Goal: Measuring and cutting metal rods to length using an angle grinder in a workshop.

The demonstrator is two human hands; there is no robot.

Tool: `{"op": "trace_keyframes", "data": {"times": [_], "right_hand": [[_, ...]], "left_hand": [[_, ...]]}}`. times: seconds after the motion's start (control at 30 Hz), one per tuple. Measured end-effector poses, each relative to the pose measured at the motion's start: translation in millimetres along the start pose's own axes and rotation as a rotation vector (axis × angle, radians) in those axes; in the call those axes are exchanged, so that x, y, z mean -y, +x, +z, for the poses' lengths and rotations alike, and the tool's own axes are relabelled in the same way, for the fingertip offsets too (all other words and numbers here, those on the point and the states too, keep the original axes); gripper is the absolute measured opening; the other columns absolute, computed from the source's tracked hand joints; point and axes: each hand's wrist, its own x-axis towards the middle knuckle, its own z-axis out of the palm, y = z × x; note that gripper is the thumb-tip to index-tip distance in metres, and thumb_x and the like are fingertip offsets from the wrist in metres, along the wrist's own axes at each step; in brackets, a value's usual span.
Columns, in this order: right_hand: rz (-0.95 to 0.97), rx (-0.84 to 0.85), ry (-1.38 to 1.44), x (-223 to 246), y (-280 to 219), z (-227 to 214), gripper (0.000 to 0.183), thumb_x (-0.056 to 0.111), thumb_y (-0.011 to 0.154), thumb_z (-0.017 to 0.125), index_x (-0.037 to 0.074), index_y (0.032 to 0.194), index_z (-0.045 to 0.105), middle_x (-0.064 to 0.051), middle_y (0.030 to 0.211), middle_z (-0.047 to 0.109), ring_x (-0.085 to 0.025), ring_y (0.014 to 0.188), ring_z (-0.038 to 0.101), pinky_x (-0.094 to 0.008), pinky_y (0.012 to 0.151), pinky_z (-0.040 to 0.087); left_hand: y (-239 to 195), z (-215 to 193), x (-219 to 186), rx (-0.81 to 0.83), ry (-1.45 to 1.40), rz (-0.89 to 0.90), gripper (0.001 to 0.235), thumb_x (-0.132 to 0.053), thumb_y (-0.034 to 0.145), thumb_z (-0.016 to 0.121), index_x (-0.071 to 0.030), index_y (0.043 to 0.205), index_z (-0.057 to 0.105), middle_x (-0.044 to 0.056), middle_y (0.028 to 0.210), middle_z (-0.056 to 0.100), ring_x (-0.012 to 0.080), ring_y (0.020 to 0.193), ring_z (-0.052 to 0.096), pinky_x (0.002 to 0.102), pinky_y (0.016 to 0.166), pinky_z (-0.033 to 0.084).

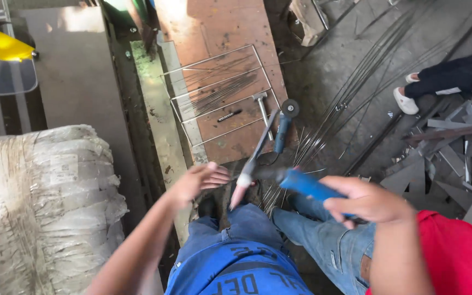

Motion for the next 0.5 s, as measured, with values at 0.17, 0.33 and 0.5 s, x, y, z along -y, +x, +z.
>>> {"op": "trace_keyframes", "data": {"times": [0.17,0.33,0.5], "right_hand": [[0.168,0.164,-0.142,19,43,69,0.018,0.027,0.100,0.066,0.012,0.110,0.064,-0.006,0.066,0.060,-0.012,0.046,0.057,-0.021,0.041,0.043],[0.210,0.319,-0.322,41,67,82,0.028,0.033,0.100,0.059,0.020,0.124,0.061,-0.003,0.072,0.064,-0.013,0.051,0.061,-0.023,0.048,0.048],[0.131,0.324,-0.607,72,90,66,0.021,0.037,0.099,0.056,0.021,0.111,0.060,-0.001,0.069,0.060,-0.015,0.050,0.060,-0.030,0.055,0.049]], "left_hand": [[-66,0,-58,0.131,0.010,-0.070,0.056,-0.037,0.102,0.038,0.005,0.129,0.063,0.027,0.118,0.074,0.0378,0.106,0.073,0.047,0.096,0.060],[-78,-4,-46,0.091,0.081,-0.292,0.031,-0.022,0.105,0.053,-0.002,0.115,0.073,0.012,0.101,0.076,0.0209,0.081,0.068,0.042,0.077,0.063],[-61,-20,10,-0.079,-0.345,-0.203,0.023,-0.012,0.099,0.058,0.003,0.110,0.072,0.022,0.120,0.077,0.0297,0.084,0.074,0.053,0.082,0.063]]}}
